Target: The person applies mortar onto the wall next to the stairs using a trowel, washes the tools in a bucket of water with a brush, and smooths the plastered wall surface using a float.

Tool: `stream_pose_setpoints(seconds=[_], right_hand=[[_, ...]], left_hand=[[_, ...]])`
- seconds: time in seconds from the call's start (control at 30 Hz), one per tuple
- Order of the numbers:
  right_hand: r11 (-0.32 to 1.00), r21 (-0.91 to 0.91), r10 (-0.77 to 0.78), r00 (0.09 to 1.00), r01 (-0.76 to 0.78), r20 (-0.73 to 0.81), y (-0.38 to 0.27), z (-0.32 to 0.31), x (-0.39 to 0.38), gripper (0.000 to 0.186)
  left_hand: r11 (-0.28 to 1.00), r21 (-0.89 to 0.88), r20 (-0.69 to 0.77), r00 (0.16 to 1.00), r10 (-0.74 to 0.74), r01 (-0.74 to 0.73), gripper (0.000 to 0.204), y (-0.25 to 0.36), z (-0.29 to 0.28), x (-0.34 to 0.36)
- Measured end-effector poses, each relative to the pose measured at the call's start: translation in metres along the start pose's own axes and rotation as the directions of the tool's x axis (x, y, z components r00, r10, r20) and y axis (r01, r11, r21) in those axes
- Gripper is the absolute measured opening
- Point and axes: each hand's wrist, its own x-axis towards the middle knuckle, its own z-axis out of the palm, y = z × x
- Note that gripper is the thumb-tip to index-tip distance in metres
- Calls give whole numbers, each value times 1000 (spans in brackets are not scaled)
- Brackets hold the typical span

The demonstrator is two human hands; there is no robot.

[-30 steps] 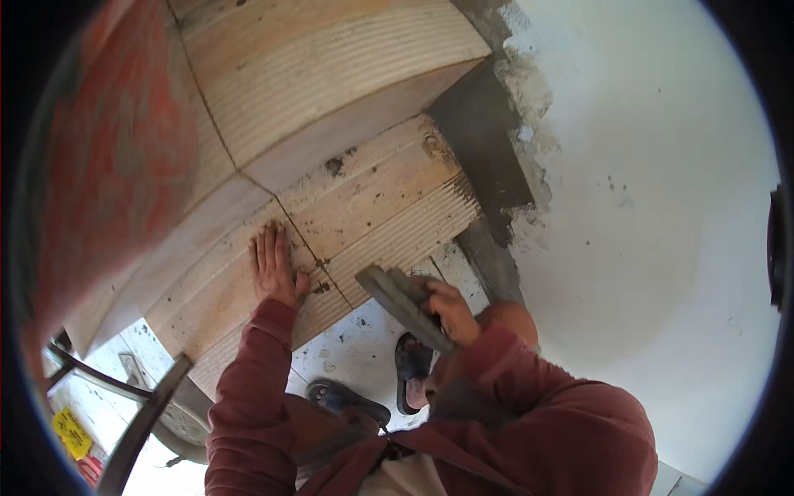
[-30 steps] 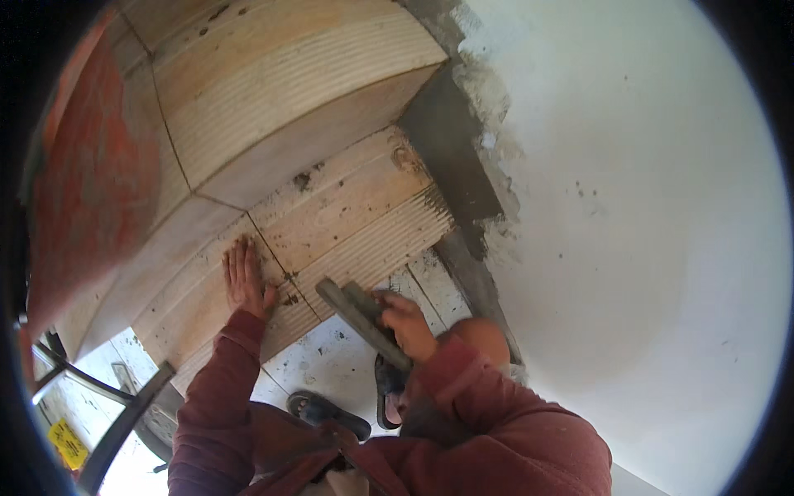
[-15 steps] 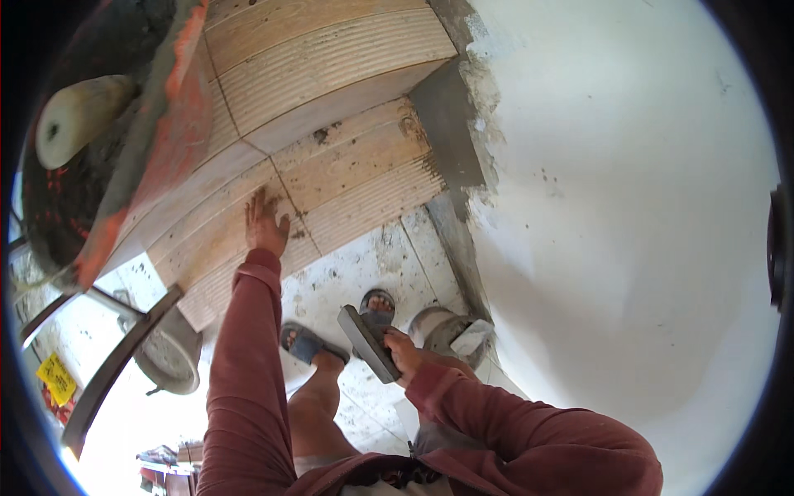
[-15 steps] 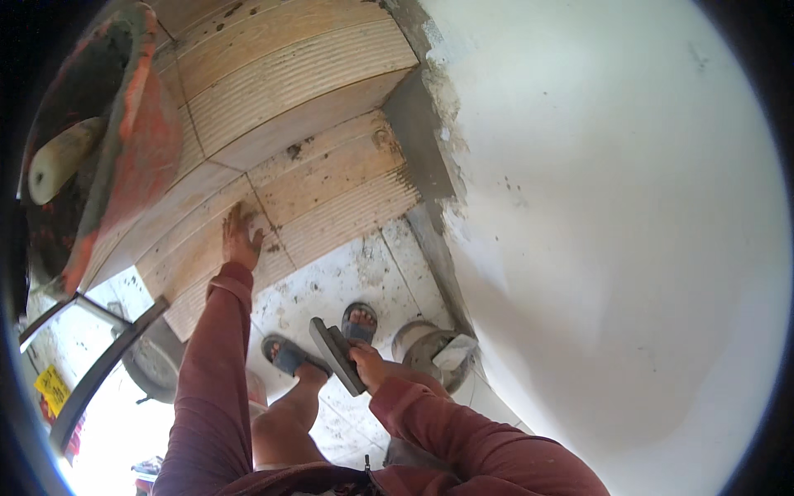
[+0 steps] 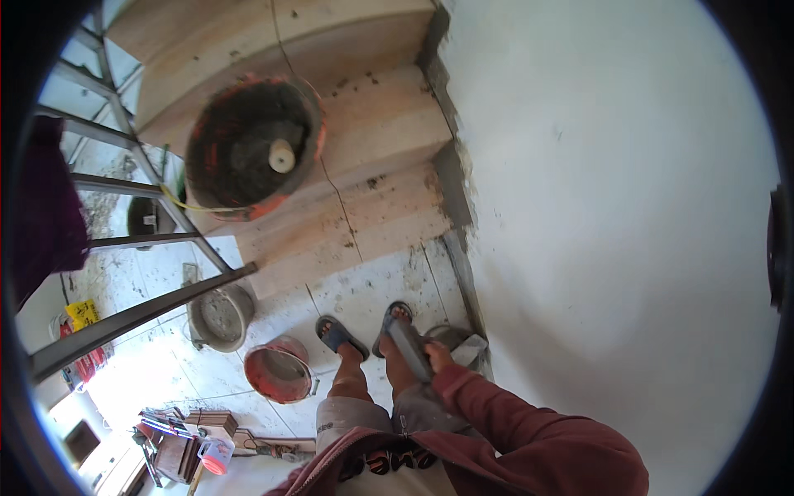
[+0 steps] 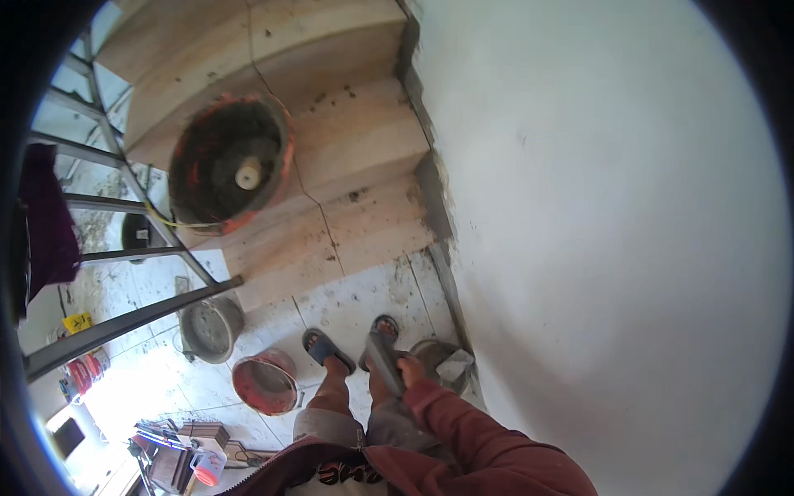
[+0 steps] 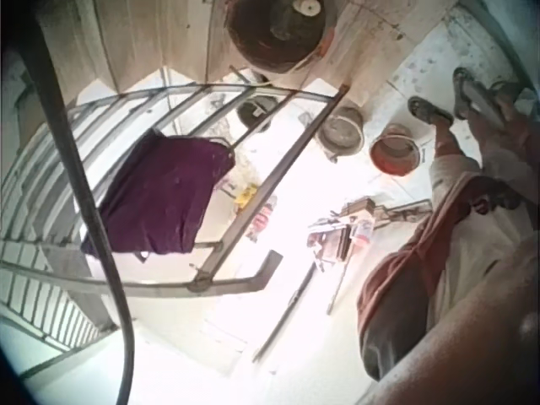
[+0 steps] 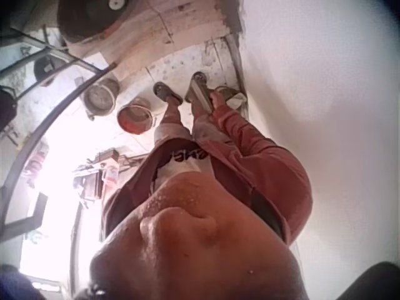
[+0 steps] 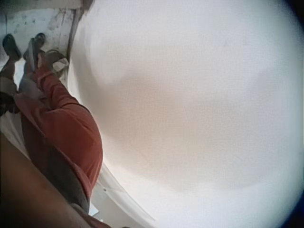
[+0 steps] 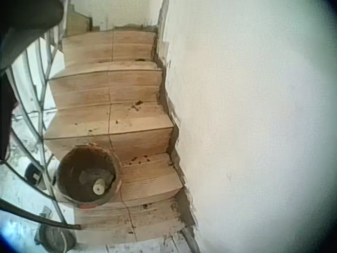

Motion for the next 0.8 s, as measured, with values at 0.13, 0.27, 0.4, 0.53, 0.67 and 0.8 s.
stream_pose_setpoints(seconds=[0.13, 0.27, 0.4, 0.53, 0.67, 0.8], right_hand=[[998, -34, -59, 988, 55, -145, 4, -55, -10, 9], [843, 40, 534, 823, -537, -195, 41, -94, -51, 28], [743, -10, 667, 743, -669, -54, 0, -106, -79, 41], [818, -200, 543, 839, -539, -38, -23, -106, -90, 37], [840, -308, 436, 893, -448, -111, -49, -93, -51, 27], [958, 151, 280, 913, -245, -297, -160, -95, 45, 28]], left_hand=[[999, -44, -45, 999, 25, -27, 43, 26, -4, 5], [994, -113, 26, 1000, 1, 2, 45, 40, 15, 3], [986, -139, 64, 994, -85, 93, 47, 56, 36, 6], [966, -173, 163, 973, -164, 191, 49, 110, 67, 55], [942, -161, 250, 935, -251, 295, 51, 148, 40, 91], [903, -111, 289, 882, -371, 416, 53, 205, 29, 130]])
